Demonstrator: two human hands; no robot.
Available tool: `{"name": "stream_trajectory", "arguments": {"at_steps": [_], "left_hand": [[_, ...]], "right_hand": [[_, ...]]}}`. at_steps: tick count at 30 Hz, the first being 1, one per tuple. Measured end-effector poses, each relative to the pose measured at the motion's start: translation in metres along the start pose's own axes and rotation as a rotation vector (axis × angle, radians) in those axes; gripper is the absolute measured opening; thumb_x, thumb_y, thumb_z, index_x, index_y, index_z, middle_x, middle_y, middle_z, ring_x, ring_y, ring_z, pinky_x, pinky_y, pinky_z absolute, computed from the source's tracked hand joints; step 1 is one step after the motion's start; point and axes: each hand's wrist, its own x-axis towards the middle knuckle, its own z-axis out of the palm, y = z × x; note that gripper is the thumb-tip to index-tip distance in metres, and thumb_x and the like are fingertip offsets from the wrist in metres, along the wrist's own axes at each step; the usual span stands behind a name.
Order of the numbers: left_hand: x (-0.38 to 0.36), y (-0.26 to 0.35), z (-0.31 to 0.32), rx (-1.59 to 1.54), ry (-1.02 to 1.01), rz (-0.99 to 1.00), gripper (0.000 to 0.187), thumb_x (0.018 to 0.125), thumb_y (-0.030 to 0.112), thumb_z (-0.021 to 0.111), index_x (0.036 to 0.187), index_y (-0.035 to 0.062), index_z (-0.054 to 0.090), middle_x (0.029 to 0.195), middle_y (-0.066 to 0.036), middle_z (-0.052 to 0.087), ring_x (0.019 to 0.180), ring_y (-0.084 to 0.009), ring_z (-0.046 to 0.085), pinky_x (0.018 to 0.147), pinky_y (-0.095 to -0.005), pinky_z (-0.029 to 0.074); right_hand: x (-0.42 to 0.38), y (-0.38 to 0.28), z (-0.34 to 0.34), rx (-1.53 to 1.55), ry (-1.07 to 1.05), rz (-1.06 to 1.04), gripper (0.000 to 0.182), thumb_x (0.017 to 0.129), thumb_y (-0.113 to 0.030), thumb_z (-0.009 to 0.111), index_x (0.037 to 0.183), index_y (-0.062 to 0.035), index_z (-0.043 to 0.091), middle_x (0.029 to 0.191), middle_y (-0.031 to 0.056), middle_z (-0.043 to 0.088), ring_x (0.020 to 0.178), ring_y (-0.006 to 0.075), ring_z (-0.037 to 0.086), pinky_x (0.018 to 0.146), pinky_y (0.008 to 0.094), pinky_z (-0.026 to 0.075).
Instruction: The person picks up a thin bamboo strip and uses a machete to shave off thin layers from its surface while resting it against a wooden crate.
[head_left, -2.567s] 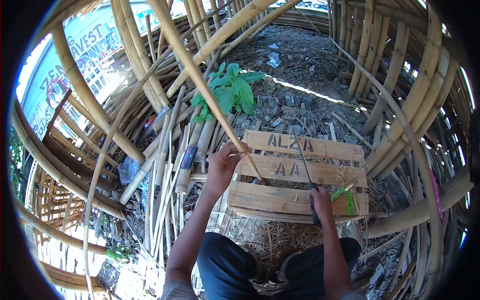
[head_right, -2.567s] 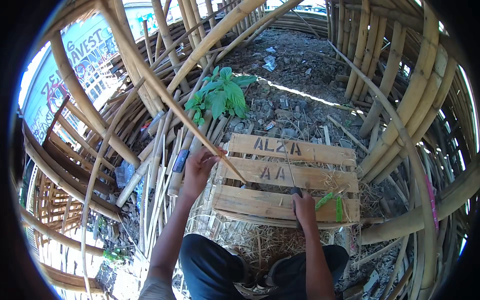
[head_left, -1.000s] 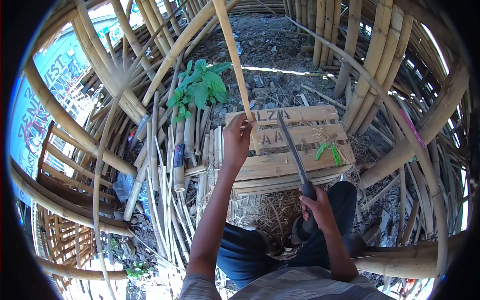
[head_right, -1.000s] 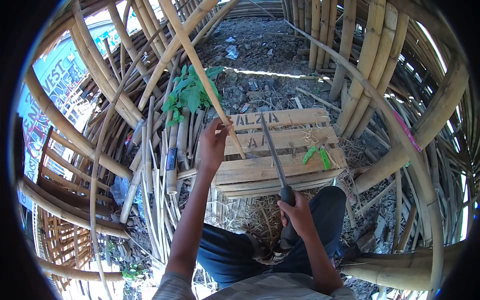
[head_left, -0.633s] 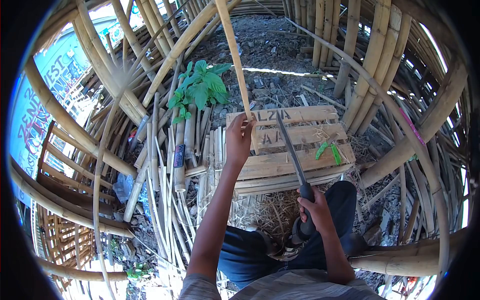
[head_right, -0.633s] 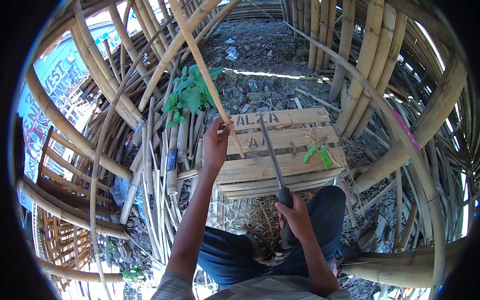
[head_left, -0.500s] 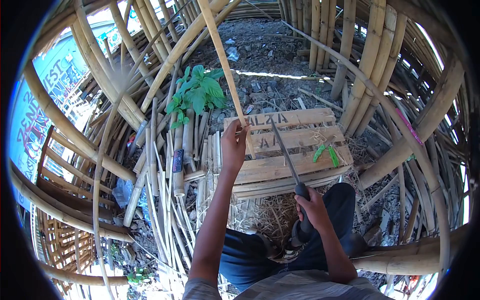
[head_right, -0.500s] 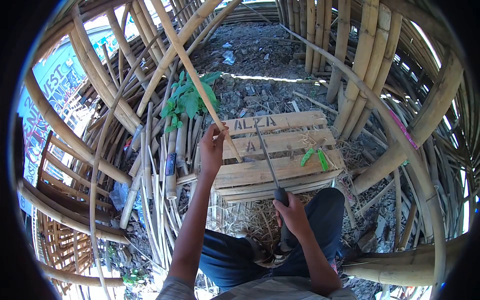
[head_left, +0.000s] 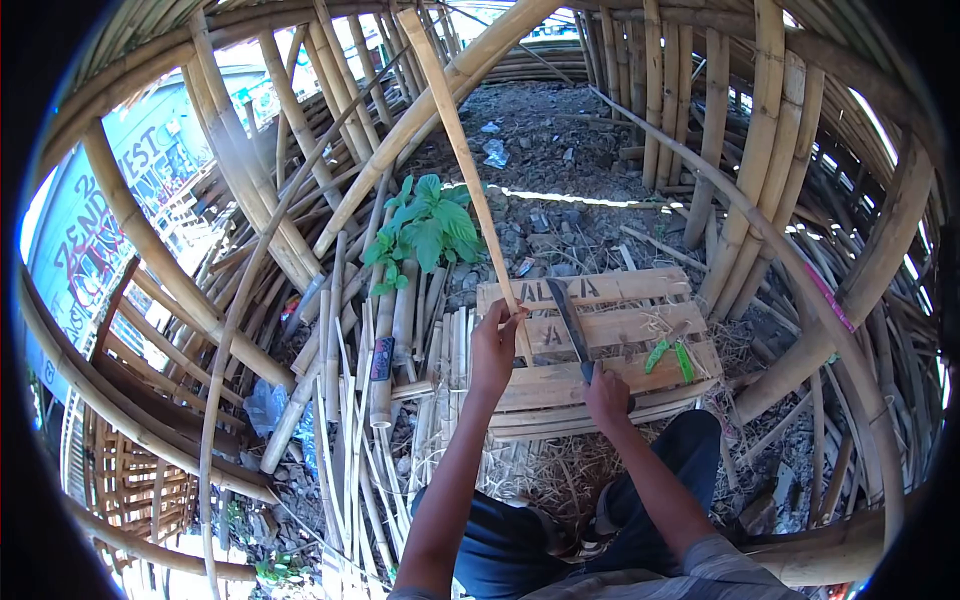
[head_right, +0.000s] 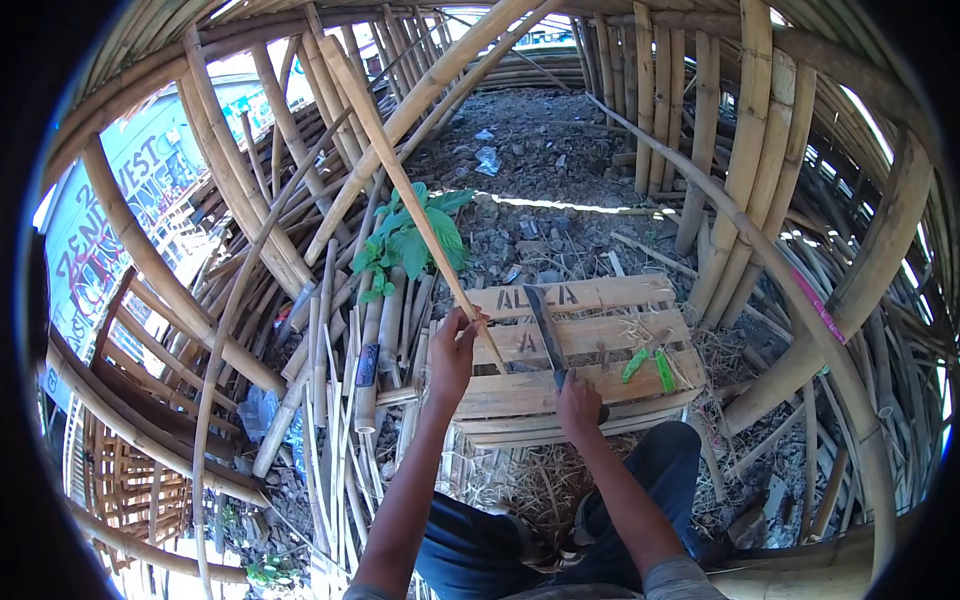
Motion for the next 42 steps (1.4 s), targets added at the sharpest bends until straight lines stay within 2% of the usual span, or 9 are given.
{"name": "stream_trajectory", "arguments": {"at_steps": [6,12,14,15,17,20,26,35,42], "left_hand": [[0.001,0.004,-0.002,-0.022,-0.055,-0.099,0.022,0.092,0.001,0.054,0.113,-0.0002,0.055,0.092,-0.011,0.066,0.085,-0.0177,0.064,0.073,-0.0296,0.049],[0.021,0.037,-0.007,-0.259,-0.063,-0.06,0.032,0.096,0.007,0.048,0.126,-0.0014,0.045,0.108,-0.011,0.062,0.103,-0.0193,0.059,0.088,-0.0326,0.047],[0.032,0.045,-0.007,-0.282,-0.088,-0.069,0.032,0.098,0.011,0.045,0.127,-0.0014,0.043,0.108,-0.012,0.061,0.105,-0.0202,0.058,0.089,-0.0336,0.047],[0.039,0.049,-0.006,-0.351,-0.072,-0.005,0.03,0.1,0.016,0.041,0.124,-0.0014,0.045,0.102,-0.011,0.061,0.1,-0.019,0.058,0.087,-0.0332,0.047],[0.054,0.047,-0.002,-0.455,-0.062,0.097,0.034,0.103,0.03,0.033,0.112,0.0005,0.049,0.085,-0.007,0.055,0.079,-0.0145,0.054,0.074,-0.0294,0.046],[0.072,0.047,0.001,-0.552,-0.08,0.114,0.033,0.103,0.031,0.035,0.105,0.0017,0.051,0.075,-0.003,0.05,0.069,-0.0104,0.049,0.064,-0.0258,0.043],[0.101,0.088,0.008,-0.555,-0.018,0.172,0.026,0.102,0.027,0.04,0.103,0.0029,0.05,0.072,-0.001,0.047,0.062,-0.0068,0.044,0.056,-0.0217,0.039],[0.101,0.091,0.028,-0.473,0.094,0.201,0.032,0.103,0.034,0.035,0.086,0.0072,0.039,0.063,0.003,0.035,0.049,-0.0035,0.029,0.042,-0.0199,0.024],[0.104,0.086,0.026,-0.435,0.124,0.202,0.033,0.103,0.035,0.035,0.085,0.0074,0.038,0.061,0.003,0.034,0.049,-0.0031,0.029,0.042,-0.0204,0.024]], "right_hand": [[-0.005,0.003,0.002,0.021,0.111,-0.031,0.054,0.079,-0.031,0.071,0.121,-0.0011,0.053,0.099,0.0181,0.062,0.097,0.0338,0.062,0.077,0.0435,0.052],[0.003,0.001,-0.007,0.1,-0.011,0.08,0.037,0.081,-0.025,0.069,0.102,0.0022,0.056,0.084,0.0157,0.062,0.078,0.0309,0.066,0.068,0.0384,0.054],[0.006,0.007,-0.012,0.804,-0.273,0.246,0.024,0.083,-0.021,0.064,0.089,-0.0005,0.053,0.069,0.0089,0.057,0.055,0.022,0.061,0.051,0.0328,0.051],[0.003,0.005,-0.022,0.8,-0.274,0.243,0.024,0.083,-0.021,0.064,0.089,-0.0005,0.053,0.069,0.0089,0.057,0.055,0.022,0.061,0.051,0.0328,0.051],[-0.009,-0.003,-0.045,1.38,-0.39,0.322,0.023,0.085,-0.018,0.062,0.089,0.001,0.05,0.062,0.0067,0.052,0.043,0.0193,0.054,0.042,0.0323,0.046],[-0.037,-0.018,-0.107,1.503,-0.436,0.234,0.021,0.087,-0.017,0.062,0.088,-0.0018,0.048,0.062,0.0042,0.05,0.043,0.0142,0.05,0.039,0.0294,0.042],[-0.07,-0.053,-0.191,1.494,-0.46,0.062,0.022,0.089,-0.019,0.061,0.095,-0.0012,0.05,0.062,0.0024,0.048,0.043,0.0108,0.047,0.04,0.027,0.04],[-0.079,-0.075,-0.16,1.483,-0.451,0.004,0.023,0.091,-0.021,0.061,0.097,-0.0019,0.05,0.059,0.0009,0.048,0.041,0.0087,0.045,0.039,0.0245,0.039],[-0.076,-0.08,-0.179,1.333,-0.397,-0.036,0.024,0.092,-0.021,0.059,0.097,-0.0003,0.049,0.06,0.0003,0.047,0.042,0.0075,0.045,0.039,0.0242,0.039]]}}
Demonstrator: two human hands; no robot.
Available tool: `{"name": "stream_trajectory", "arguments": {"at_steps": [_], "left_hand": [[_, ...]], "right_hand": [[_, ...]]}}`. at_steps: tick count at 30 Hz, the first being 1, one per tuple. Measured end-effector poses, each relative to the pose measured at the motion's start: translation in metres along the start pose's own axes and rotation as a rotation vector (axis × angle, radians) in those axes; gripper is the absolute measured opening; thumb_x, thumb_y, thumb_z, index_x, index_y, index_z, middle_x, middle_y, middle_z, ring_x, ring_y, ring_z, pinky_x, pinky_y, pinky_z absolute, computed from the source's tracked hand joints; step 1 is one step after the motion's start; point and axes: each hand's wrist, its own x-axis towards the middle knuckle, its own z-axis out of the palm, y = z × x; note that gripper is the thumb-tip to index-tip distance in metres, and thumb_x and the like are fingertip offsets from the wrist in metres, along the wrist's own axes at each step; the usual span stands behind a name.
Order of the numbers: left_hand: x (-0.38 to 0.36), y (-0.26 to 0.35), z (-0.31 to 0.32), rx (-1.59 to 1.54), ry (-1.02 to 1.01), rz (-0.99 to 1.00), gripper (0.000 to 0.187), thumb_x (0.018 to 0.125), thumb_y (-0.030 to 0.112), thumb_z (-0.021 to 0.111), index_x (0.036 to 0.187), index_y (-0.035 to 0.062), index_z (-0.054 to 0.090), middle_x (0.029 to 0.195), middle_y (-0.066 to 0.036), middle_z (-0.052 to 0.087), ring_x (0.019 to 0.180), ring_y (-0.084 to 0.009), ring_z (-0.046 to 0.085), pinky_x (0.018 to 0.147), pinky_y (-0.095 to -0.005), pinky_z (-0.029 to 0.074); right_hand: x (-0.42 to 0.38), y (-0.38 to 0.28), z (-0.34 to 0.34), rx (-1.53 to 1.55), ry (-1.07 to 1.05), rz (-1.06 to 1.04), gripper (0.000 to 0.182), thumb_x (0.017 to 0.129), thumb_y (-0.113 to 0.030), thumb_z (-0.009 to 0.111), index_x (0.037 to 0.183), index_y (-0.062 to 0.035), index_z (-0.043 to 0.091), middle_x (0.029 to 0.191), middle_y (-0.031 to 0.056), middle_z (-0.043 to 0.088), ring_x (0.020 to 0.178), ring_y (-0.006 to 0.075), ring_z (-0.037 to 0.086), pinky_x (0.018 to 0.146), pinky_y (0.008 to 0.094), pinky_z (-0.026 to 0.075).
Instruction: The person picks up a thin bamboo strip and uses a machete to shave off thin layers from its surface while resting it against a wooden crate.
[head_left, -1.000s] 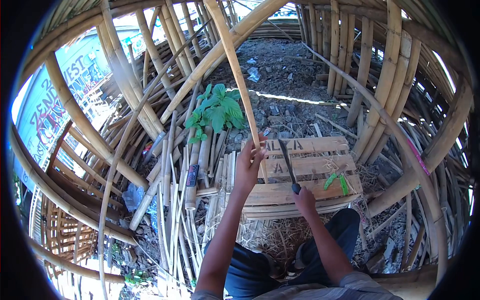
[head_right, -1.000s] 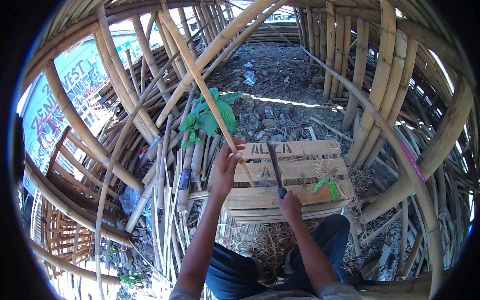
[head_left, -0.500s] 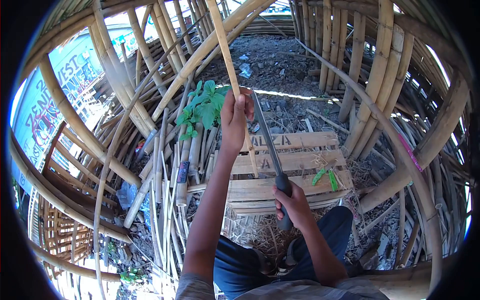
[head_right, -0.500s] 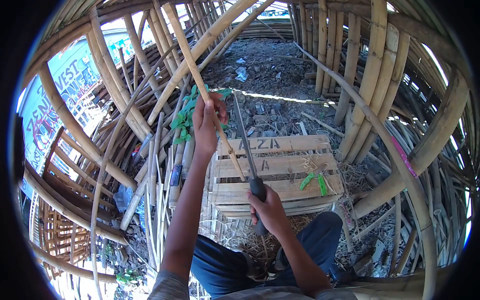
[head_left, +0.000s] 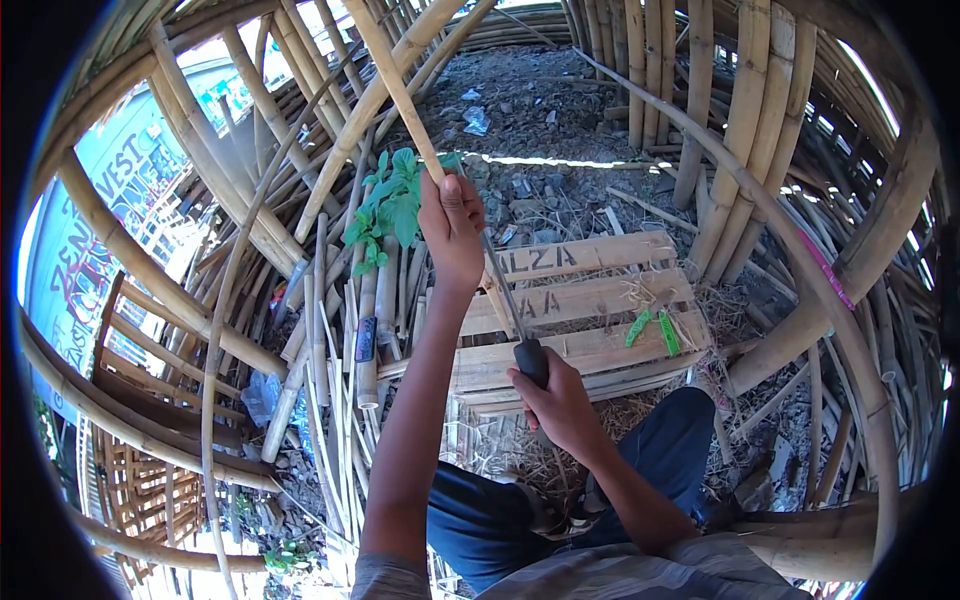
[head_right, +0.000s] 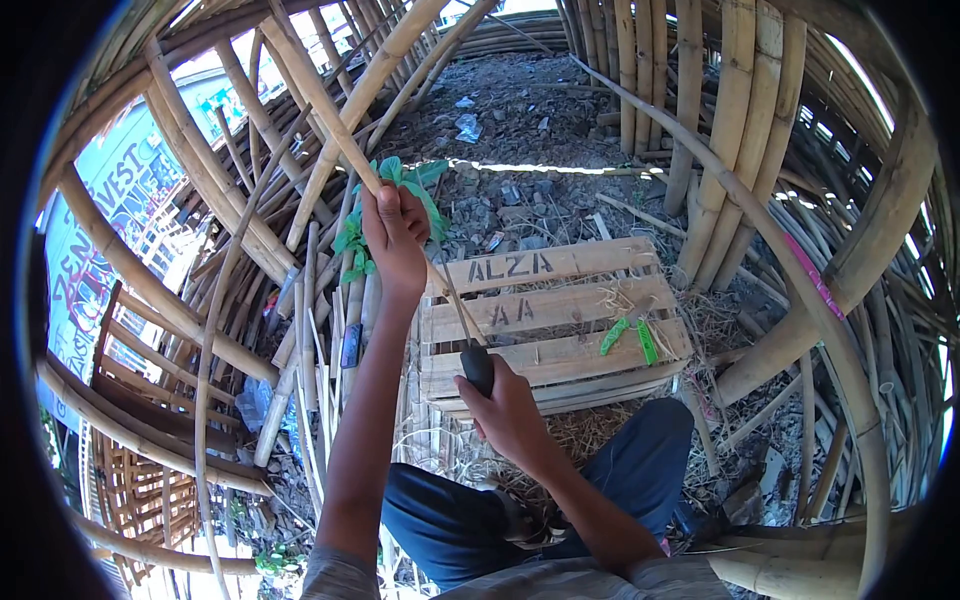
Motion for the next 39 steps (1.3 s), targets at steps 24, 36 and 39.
{"name": "stream_trajectory", "arguments": {"at_steps": [24,36,39], "left_hand": [[0.005,-0.001,-0.012,0.012,0.16,0.037,0.029,0.102,0.034,0.038,0.086,0.0094,0.036,0.064,0.004,0.03,0.051,-0.0037,0.025,0.044,-0.0214,0.019],[0.004,-0.003,-0.024,0.055,0.157,0.061,0.036,0.101,0.039,0.038,0.085,0.0075,0.037,0.061,0.002,0.034,0.05,-0.0044,0.026,0.044,-0.0218,0.023],[0.002,-0.002,-0.021,0.023,0.166,0.062,0.036,0.101,0.039,0.039,0.085,0.0077,0.037,0.062,0.002,0.033,0.05,-0.0042,0.026,0.044,-0.0219,0.022]], "right_hand": [[0.017,0.037,0.01,-0.016,-0.002,0.009,0.031,0.089,-0.022,0.06,0.096,0.0065,0.05,0.054,0.0097,0.054,0.038,0.0169,0.051,0.037,0.0326,0.039],[0.017,0.022,0.014,-0.114,-0.029,0.1,0.035,0.087,-0.022,0.061,0.096,0.0094,0.05,0.061,0.0213,0.058,0.058,0.032,0.063,0.054,0.0415,0.048],[0.015,0.032,0.022,-0.266,0.097,-0.118,0.035,0.087,-0.022,0.06,0.096,0.0098,0.05,0.063,0.0223,0.058,0.059,0.0353,0.063,0.055,0.043,0.048]]}}
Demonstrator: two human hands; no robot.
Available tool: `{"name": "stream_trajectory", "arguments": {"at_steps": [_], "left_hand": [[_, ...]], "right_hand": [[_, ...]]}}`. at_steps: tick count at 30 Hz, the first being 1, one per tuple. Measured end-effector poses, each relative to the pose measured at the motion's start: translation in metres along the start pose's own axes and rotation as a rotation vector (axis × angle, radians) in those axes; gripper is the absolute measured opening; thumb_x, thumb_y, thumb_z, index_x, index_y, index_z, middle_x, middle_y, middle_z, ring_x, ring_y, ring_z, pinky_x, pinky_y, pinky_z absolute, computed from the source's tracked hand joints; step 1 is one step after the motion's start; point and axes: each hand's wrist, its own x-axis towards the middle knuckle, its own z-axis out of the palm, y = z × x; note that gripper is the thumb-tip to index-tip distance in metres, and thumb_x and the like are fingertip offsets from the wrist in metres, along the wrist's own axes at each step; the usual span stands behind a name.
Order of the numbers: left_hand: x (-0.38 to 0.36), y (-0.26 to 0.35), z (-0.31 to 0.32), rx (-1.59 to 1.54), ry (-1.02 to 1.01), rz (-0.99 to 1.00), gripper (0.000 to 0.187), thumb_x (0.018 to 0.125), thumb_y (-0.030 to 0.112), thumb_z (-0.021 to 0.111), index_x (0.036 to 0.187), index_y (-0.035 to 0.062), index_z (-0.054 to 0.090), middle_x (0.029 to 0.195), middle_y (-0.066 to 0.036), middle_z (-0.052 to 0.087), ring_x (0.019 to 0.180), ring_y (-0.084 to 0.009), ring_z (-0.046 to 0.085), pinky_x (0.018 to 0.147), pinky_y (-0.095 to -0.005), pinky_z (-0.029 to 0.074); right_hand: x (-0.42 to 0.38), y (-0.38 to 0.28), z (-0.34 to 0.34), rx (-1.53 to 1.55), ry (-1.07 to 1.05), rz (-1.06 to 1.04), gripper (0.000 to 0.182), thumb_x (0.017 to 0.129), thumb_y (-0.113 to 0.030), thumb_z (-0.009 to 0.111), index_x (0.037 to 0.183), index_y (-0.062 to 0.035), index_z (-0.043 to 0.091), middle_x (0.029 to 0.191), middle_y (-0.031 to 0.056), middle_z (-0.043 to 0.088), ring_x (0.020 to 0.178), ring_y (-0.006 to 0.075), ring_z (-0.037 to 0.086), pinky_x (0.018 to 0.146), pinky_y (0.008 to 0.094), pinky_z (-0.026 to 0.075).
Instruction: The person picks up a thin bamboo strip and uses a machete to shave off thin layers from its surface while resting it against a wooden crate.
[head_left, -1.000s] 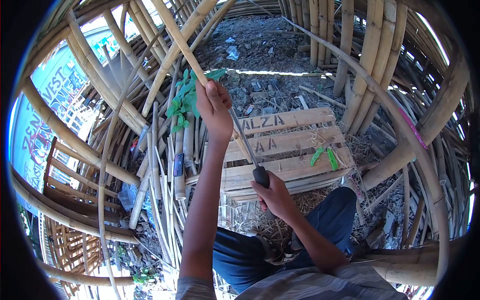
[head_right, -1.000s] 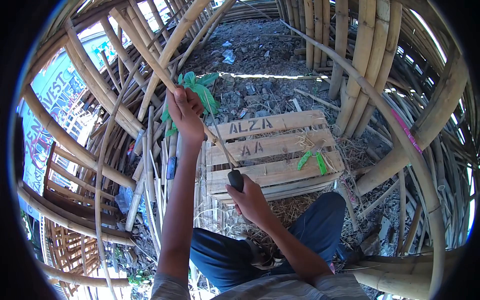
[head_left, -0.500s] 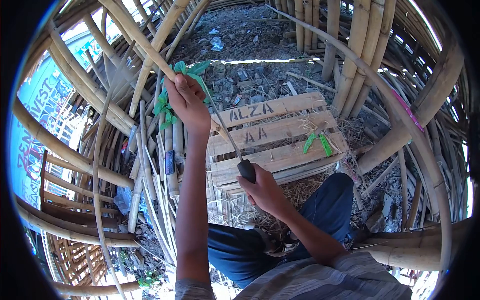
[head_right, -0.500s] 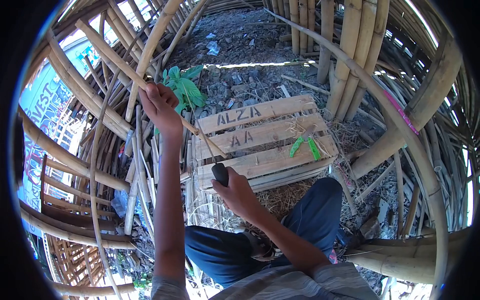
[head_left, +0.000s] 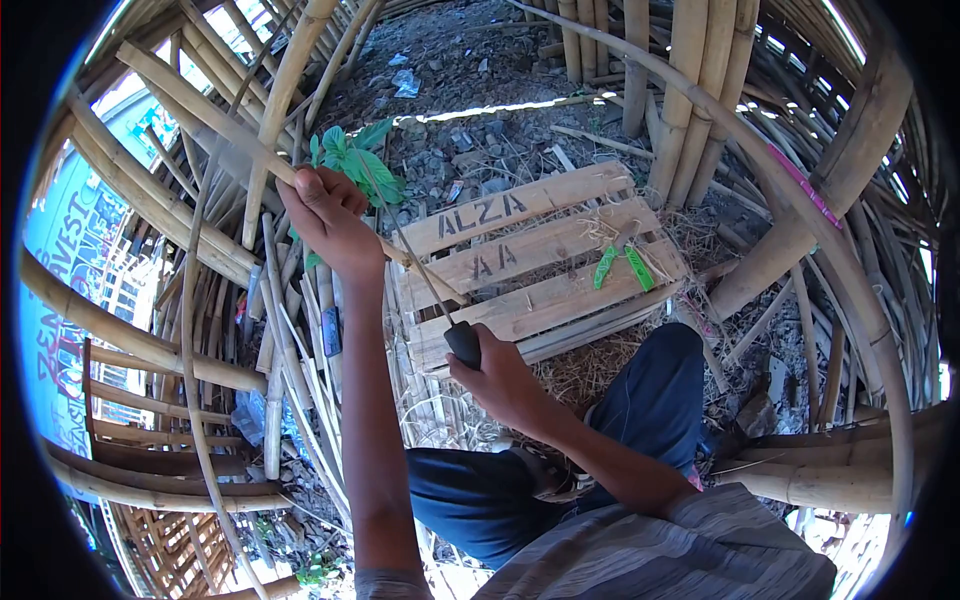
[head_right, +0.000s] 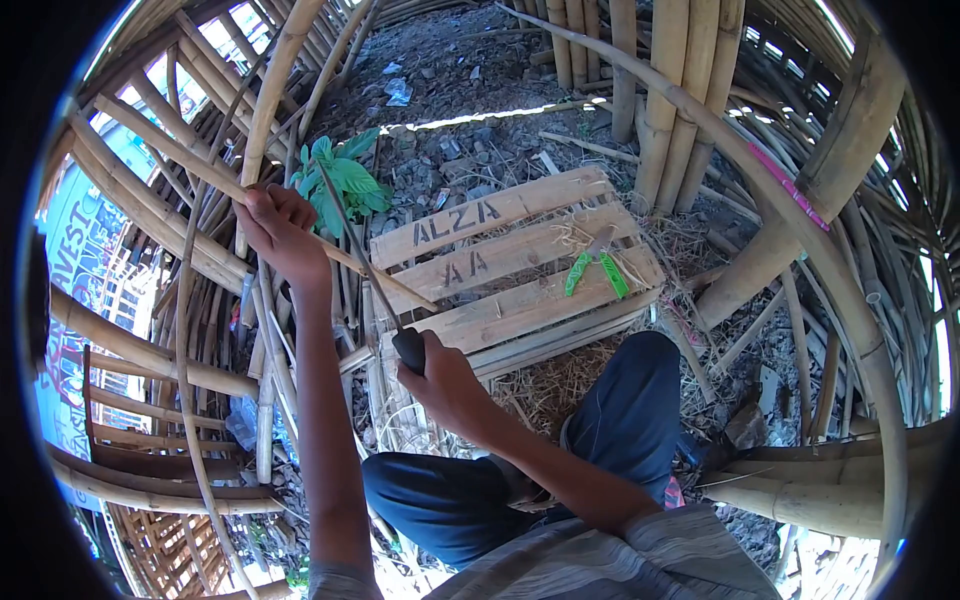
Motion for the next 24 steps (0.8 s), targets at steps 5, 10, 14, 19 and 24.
{"name": "stream_trajectory", "arguments": {"at_steps": [5,10,14,19,24], "left_hand": [[0.0,0.002,0.001,0.014,-0.01,0.029,0.035,0.101,0.039,0.038,0.082,0.0096,0.035,0.06,0.004,0.029,0.049,-0.0047,0.025,0.045,-0.0219,0.021],[-0.002,0.004,0.004,0.032,-0.018,0.016,0.035,0.101,0.039,0.038,0.083,0.0096,0.035,0.06,0.003,0.029,0.049,-0.0048,0.025,0.045,-0.0218,0.021],[-0.005,0.004,0.003,0.032,-0.013,0.02,0.036,0.102,0.039,0.036,0.083,0.0084,0.037,0.06,0.003,0.031,0.05,-0.0042,0.025,0.044,-0.0221,0.021],[-0.002,0.004,-0.005,0.029,-0.038,0.032,0.036,0.102,0.04,0.037,0.083,0.0089,0.037,0.061,0.003,0.031,0.05,-0.0041,0.025,0.044,-0.0217,0.021],[-0.002,0.007,-0.001,0.029,-0.028,0.041,0.037,0.101,0.041,0.037,0.082,0.0097,0.036,0.061,0.003,0.031,0.05,-0.0039,0.025,0.044,-0.0215,0.021]], "right_hand": [[0.007,0.052,0.008,-0.1,0.039,-0.235,0.032,0.088,-0.022,0.06,0.097,0.007,0.05,0.053,0.0063,0.052,0.038,0.0139,0.05,0.037,0.03,0.038],[0.003,0.011,-0.002,0.014,-0.026,0.109,0.033,0.084,-0.022,0.062,0.09,0.0083,0.051,0.065,0.024,0.058,0.064,0.0414,0.061,0.059,0.0456,0.048],[0.001,0.068,0.021,-0.029,0.073,0.012,0.032,0.085,-0.023,0.061,0.093,0.0061,0.052,0.061,0.0166,0.057,0.054,0.0288,0.059,0.05,0.0398,0.045],[0.009,0.083,0.014,-0.191,0.002,-0.102,0.035,0.082,-0.026,0.061,0.092,0.0066,0.053,0.067,0.0248,0.06,0.066,0.0413,0.063,0.06,0.0465,0.049],[0.004,0.038,0.019,-0.027,0.095,-0.04,0.036,0.081,-0.023,0.063,0.093,0.0087,0.053,0.069,0.0272,0.061,0.067,0.0417,0.063,0.06,0.0459,0.049]]}}
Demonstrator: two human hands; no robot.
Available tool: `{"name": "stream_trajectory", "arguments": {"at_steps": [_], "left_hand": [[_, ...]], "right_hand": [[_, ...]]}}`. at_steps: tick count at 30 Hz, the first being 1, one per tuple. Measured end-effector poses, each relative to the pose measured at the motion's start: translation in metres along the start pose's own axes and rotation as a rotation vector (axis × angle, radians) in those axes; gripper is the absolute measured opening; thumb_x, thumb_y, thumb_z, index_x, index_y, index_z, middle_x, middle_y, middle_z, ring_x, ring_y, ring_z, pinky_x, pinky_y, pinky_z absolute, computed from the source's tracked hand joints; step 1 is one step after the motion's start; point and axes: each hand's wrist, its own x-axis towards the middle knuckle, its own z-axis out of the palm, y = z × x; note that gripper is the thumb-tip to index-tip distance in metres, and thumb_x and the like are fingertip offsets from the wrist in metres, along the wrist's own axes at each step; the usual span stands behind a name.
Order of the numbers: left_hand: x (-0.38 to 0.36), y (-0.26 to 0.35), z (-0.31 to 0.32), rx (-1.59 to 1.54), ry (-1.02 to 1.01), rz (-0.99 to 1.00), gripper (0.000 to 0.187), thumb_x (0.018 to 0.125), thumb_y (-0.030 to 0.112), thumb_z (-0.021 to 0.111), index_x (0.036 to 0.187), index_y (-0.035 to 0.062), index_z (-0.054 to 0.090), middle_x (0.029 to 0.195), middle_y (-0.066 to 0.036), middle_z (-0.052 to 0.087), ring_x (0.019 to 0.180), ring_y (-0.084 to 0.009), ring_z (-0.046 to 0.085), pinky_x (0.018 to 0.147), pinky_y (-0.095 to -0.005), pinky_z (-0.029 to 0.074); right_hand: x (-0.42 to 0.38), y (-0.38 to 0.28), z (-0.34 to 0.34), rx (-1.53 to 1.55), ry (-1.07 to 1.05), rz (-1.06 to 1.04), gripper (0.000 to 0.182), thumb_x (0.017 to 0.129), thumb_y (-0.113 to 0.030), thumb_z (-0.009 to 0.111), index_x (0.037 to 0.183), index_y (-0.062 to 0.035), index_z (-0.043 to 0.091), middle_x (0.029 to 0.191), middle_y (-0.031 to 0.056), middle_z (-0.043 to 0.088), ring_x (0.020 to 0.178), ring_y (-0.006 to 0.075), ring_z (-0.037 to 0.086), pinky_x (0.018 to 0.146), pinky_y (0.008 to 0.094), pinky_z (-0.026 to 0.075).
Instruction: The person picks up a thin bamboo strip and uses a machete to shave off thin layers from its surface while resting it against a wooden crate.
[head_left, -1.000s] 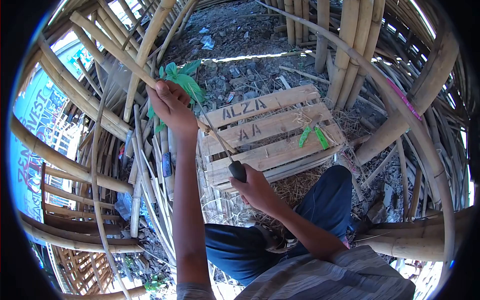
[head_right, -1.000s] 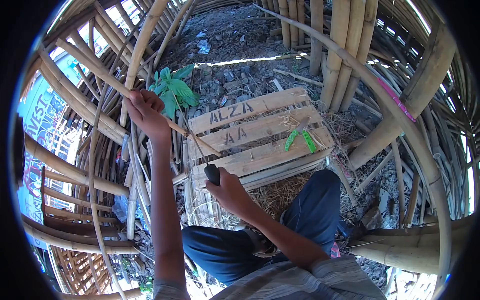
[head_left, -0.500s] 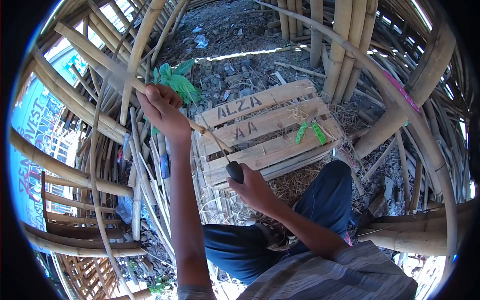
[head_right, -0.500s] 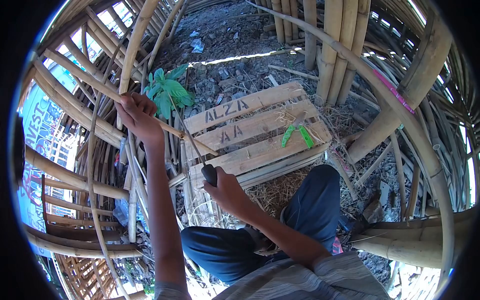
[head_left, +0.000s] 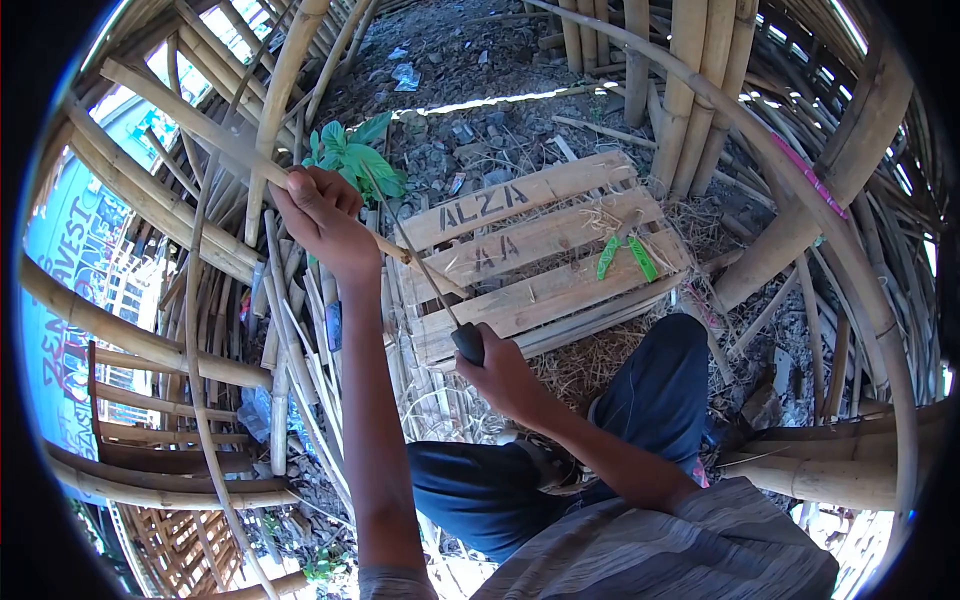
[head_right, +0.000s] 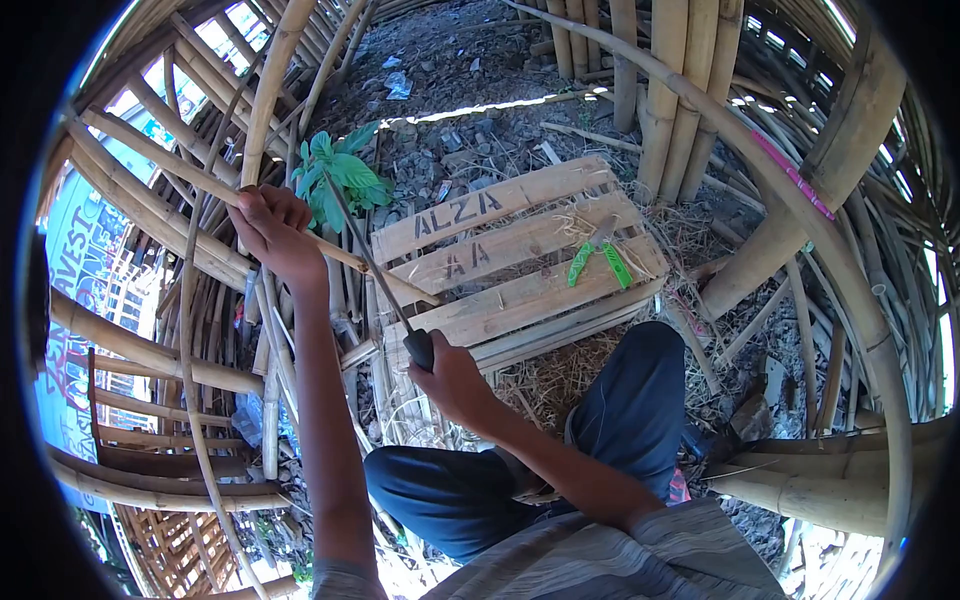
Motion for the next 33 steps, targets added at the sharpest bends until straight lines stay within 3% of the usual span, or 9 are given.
{"name": "stream_trajectory", "arguments": {"at_steps": [4,8,12,16,21,23,25,27,33], "left_hand": [[-0.001,0.001,-0.004,0.008,0.022,-0.007,0.037,0.101,0.041,0.037,0.082,0.0098,0.036,0.061,0.003,0.03,0.05,-0.0038,0.025,0.044,-0.0213,0.021],[0.0,0.002,-0.009,-0.007,0.021,-0.03,0.036,0.101,0.04,0.038,0.082,0.01,0.036,0.061,0.004,0.03,0.049,-0.0038,0.026,0.044,-0.0211,0.021],[-0.001,0.002,-0.001,-0.014,-0.001,-0.015,0.037,0.101,0.041,0.038,0.082,0.0095,0.037,0.06,0.003,0.03,0.049,-0.0038,0.025,0.044,-0.0212,0.022],[-0.001,-0.002,-0.003,-0.032,-0.018,-0.006,0.034,0.102,0.038,0.037,0.084,0.0093,0.038,0.061,0.004,0.03,0.049,-0.004,0.026,0.044,-0.0212,0.023],[0.001,-0.001,-0.006,-0.038,-0.019,-0.027,0.032,0.102,0.036,0.036,0.083,0.0095,0.037,0.063,0.002,0.033,0.051,-0.0061,0.031,0.045,-0.0224,0.027],[0.002,-0.001,-0.006,-0.04,-0.011,-0.028,0.032,0.102,0.036,0.036,0.084,0.009,0.037,0.063,0.001,0.034,0.051,-0.0069,0.032,0.044,-0.0227,0.028],[0.001,0.002,-0.005,-0.022,-0.038,-0.044,0.032,0.102,0.035,0.036,0.085,0.0081,0.038,0.065,-0.001,0.036,0.052,-0.0083,0.037,0.043,-0.0226,0.034],[0.002,0.002,-0.006,-0.028,-0.03,-0.045,0.032,0.103,0.034,0.035,0.085,0.0076,0.037,0.065,-0.002,0.037,0.052,-0.0094,0.039,0.043,-0.0238,0.038],[0.0,0.001,-0.01,-0.035,-0.048,-0.036,0.03,0.103,0.031,0.033,0.088,0.0054,0.039,0.068,-0.006,0.042,0.057,-0.014,0.048,0.048,-0.0292,0.049]], "right_hand": [[-0.005,0.088,0.018,0.018,-0.047,0.205,0.036,0.08,-0.024,0.062,0.09,0.0091,0.053,0.067,0.0249,0.061,0.067,0.0407,0.063,0.059,0.0458,0.049],[0.002,0.043,-0.003,0.111,-0.15,0.361,0.034,0.081,-0.024,0.062,0.089,0.0088,0.054,0.064,0.0233,0.06,0.064,0.04,0.063,0.057,0.0459,0.048],[-0.005,0.045,0.011,-0.028,0.026,0.076,0.034,0.081,-0.023,0.062,0.091,0.0078,0.054,0.066,0.0247,0.061,0.066,0.0408,0.064,0.059,0.0462,0.049],[-0.019,0.123,0.022,-0.07,0.006,0.195,0.034,0.08,-0.023,0.063,0.091,0.0077,0.054,0.071,0.0264,0.062,0.071,0.041,0.064,0.061,0.0473,0.049],[-0.011,0.08,0.007,-0.016,-0.045,0.282,0.033,0.08,-0.022,0.063,0.093,0.0071,0.054,0.071,0.0258,0.062,0.07,0.0409,0.064,0.061,0.047,0.049],[-0.012,0.064,0.006,-0.053,0.019,0.122,0.033,0.08,-0.02,0.063,0.096,0.0073,0.054,0.07,0.0255,0.062,0.069,0.0395,0.064,0.061,0.0467,0.049],[-0.016,0.086,0.015,-0.096,0.04,0.066,0.032,0.08,-0.019,0.063,0.097,0.007,0.053,0.069,0.0239,0.062,0.067,0.0368,0.065,0.06,0.0456,0.049],[-0.024,0.109,0.017,0.015,-0.042,0.305,0.032,0.08,-0.02,0.063,0.095,0.0065,0.054,0.067,0.022,0.062,0.066,0.0349,0.065,0.061,0.0444,0.049],[-0.017,0.113,0.009,-0.09,-0.04,0.23,0.036,0.08,-0.024,0.062,0.093,0.0086,0.054,0.066,0.0232,0.061,0.064,0.0365,0.064,0.057,0.0454,0.048]]}}
